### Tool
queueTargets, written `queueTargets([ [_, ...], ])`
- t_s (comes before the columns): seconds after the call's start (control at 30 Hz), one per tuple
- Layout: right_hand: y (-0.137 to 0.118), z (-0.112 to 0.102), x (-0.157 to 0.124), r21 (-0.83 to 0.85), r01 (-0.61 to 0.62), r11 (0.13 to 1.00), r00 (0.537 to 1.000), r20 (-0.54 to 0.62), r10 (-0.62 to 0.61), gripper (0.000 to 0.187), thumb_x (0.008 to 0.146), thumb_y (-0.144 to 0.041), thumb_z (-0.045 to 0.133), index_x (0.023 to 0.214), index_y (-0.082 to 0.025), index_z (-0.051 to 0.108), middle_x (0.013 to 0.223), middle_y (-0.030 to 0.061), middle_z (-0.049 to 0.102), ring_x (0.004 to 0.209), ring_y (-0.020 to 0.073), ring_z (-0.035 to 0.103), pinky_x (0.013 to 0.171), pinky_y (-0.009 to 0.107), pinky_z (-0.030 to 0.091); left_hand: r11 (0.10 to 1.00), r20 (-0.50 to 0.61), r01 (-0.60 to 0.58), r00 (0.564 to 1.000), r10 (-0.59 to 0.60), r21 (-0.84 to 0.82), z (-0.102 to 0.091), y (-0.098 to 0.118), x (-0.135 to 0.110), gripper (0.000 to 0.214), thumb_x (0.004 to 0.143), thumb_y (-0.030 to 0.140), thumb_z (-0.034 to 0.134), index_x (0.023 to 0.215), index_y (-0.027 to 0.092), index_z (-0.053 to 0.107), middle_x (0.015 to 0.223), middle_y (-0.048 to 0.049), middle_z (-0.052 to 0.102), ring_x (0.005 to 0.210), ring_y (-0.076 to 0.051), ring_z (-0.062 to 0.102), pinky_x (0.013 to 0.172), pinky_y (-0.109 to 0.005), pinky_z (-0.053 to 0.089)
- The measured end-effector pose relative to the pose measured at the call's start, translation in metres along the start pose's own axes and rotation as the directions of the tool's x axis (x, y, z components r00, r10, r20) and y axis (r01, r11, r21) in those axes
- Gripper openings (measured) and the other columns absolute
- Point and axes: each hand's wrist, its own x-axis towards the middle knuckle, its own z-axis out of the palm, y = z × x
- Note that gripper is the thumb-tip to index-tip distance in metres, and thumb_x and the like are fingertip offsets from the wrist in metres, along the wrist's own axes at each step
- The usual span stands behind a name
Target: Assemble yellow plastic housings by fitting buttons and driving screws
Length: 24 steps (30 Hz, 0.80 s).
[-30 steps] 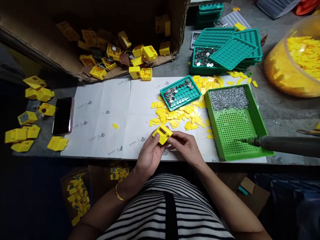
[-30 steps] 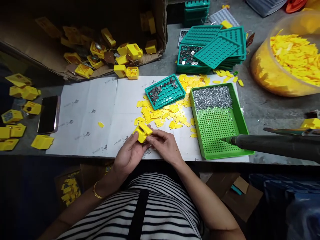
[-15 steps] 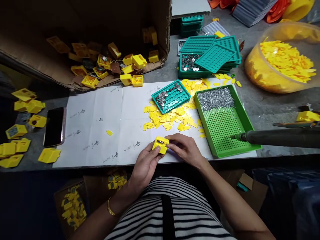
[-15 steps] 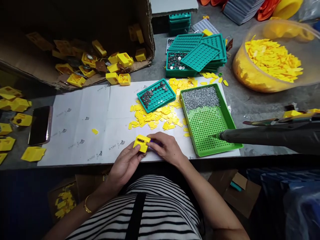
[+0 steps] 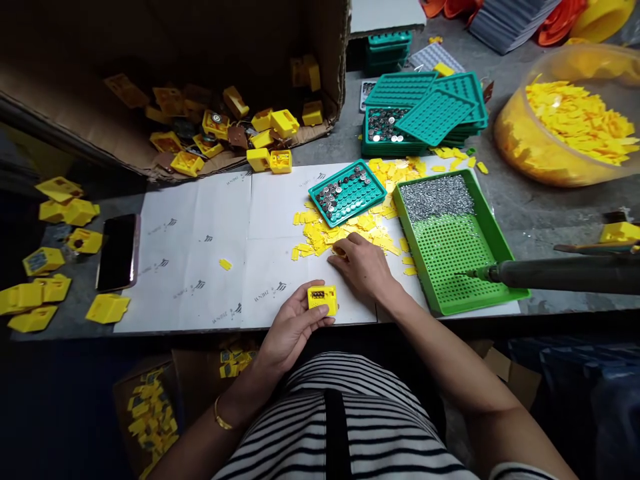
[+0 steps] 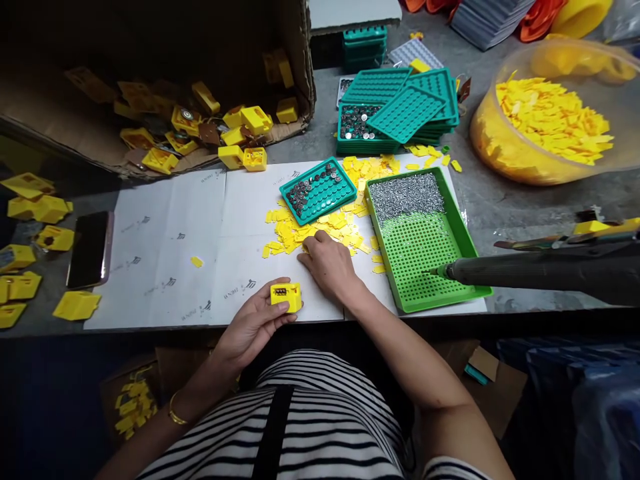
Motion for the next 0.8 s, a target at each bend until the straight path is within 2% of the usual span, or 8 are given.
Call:
queueTargets([
  [0.1,-0.008,-0.004,0.006,-0.113,-0.016,0.993,0.998,0.066,0.024,0.024,0.094,-0.032,0.048,0.102,-0.018,0.066,0.102,0.0088,0.068,0.084,0.0235,0.066,0.061,0.030,0.038,1.000,0.011,-0.013,1.000,0.013,0.015,0.001,0.001,0.002,0.047,0.071,0.014,0.077,0.113,0.020,0.057,0.096,-0.0025,0.065,0.085,-0.014,0.065,0.074,-0.024,0.055],
  [0.4,-0.008,-0.022,0.008,-0.192,0.026,0.981,0.996,0.092,-0.008,0.025,0.087,-0.016,0.045,0.103,-0.010,0.064,0.101,0.0191,0.068,0.084,0.0331,0.068,0.061,0.035,0.041,0.999,0.032,-0.049,0.998,0.049,0.004,0.008,0.003,0.016,0.043,0.072,0.012,0.074,0.109,0.019,0.056,0.101,-0.0039,0.065,0.090,-0.014,0.066,0.083,-0.028,0.055],
  [0.47,0.000,-0.030,0.004,-0.123,-0.012,0.992,1.000,0.011,0.013,0.022,0.085,-0.016,0.048,0.097,-0.011,0.065,0.098,0.0171,0.070,0.082,0.0309,0.068,0.063,0.035,0.043,0.999,0.027,-0.051,0.998,0.051,-0.001,0.011,0.002,0.017,0.042,0.073,0.011,0.073,0.111,0.018,0.057,0.105,-0.0055,0.065,0.093,-0.016,0.066,0.087,-0.031,0.054],
  [0.53,0.008,-0.034,-0.006,0.157,-0.051,0.986,0.994,-0.089,0.066,0.015,0.082,-0.016,0.052,0.089,-0.013,0.066,0.087,0.0119,0.071,0.077,0.0248,0.068,0.064,0.033,0.046,0.998,0.032,-0.053,0.998,0.053,-0.027,0.014,0.003,0.019,0.038,0.075,0.011,0.070,0.111,0.017,0.058,0.107,-0.0064,0.065,0.096,-0.018,0.066,0.093,-0.037,0.053],
  [0.6,0.011,-0.033,-0.019,0.592,-0.074,0.803,0.987,-0.070,0.142,0.011,0.080,-0.022,0.058,0.084,-0.014,0.064,0.075,0.0060,0.069,0.067,0.0181,0.066,0.060,0.028,0.048,0.996,0.044,-0.055,0.997,0.058,-0.067,0.018,0.003,0.021,0.034,0.078,0.012,0.066,0.110,0.016,0.059,0.109,-0.0067,0.064,0.100,-0.019,0.066,0.099,-0.043,0.050],
  [0.67,0.008,-0.027,-0.033,0.878,-0.123,0.462,0.983,0.045,0.176,0.016,0.077,-0.030,0.063,0.083,-0.015,0.063,0.066,0.0016,0.066,0.058,0.0135,0.062,0.051,0.023,0.047,0.993,0.059,-0.065,0.996,0.071,-0.097,0.022,0.002,0.023,0.031,0.080,0.012,0.063,0.110,0.017,0.059,0.110,-0.0067,0.064,0.102,-0.020,0.065,0.103,-0.045,0.047],
  [0.73,0.002,-0.017,-0.043,0.958,-0.165,0.236,0.970,0.114,0.213,0.020,0.072,-0.033,0.068,0.080,-0.016,0.061,0.063,-0.0013,0.063,0.053,0.0104,0.059,0.043,0.019,0.043,0.990,0.060,-0.090,0.993,0.097,-0.112,0.025,0.000,0.025,0.031,0.081,0.012,0.062,0.111,0.018,0.058,0.111,-0.0060,0.064,0.103,-0.019,0.065,0.104,-0.045,0.046],
  [0.8,-0.005,-0.008,-0.048,0.974,-0.155,0.164,0.959,0.108,0.261,0.018,0.068,-0.029,0.070,0.076,-0.016,0.061,0.061,-0.0033,0.061,0.050,0.0075,0.055,0.041,0.016,0.040,0.985,0.055,-0.124,0.990,0.132,-0.118,0.028,-0.003,0.026,0.032,0.081,0.011,0.062,0.111,0.019,0.058,0.113,-0.0051,0.063,0.107,-0.019,0.063,0.104,-0.043,0.046],
])
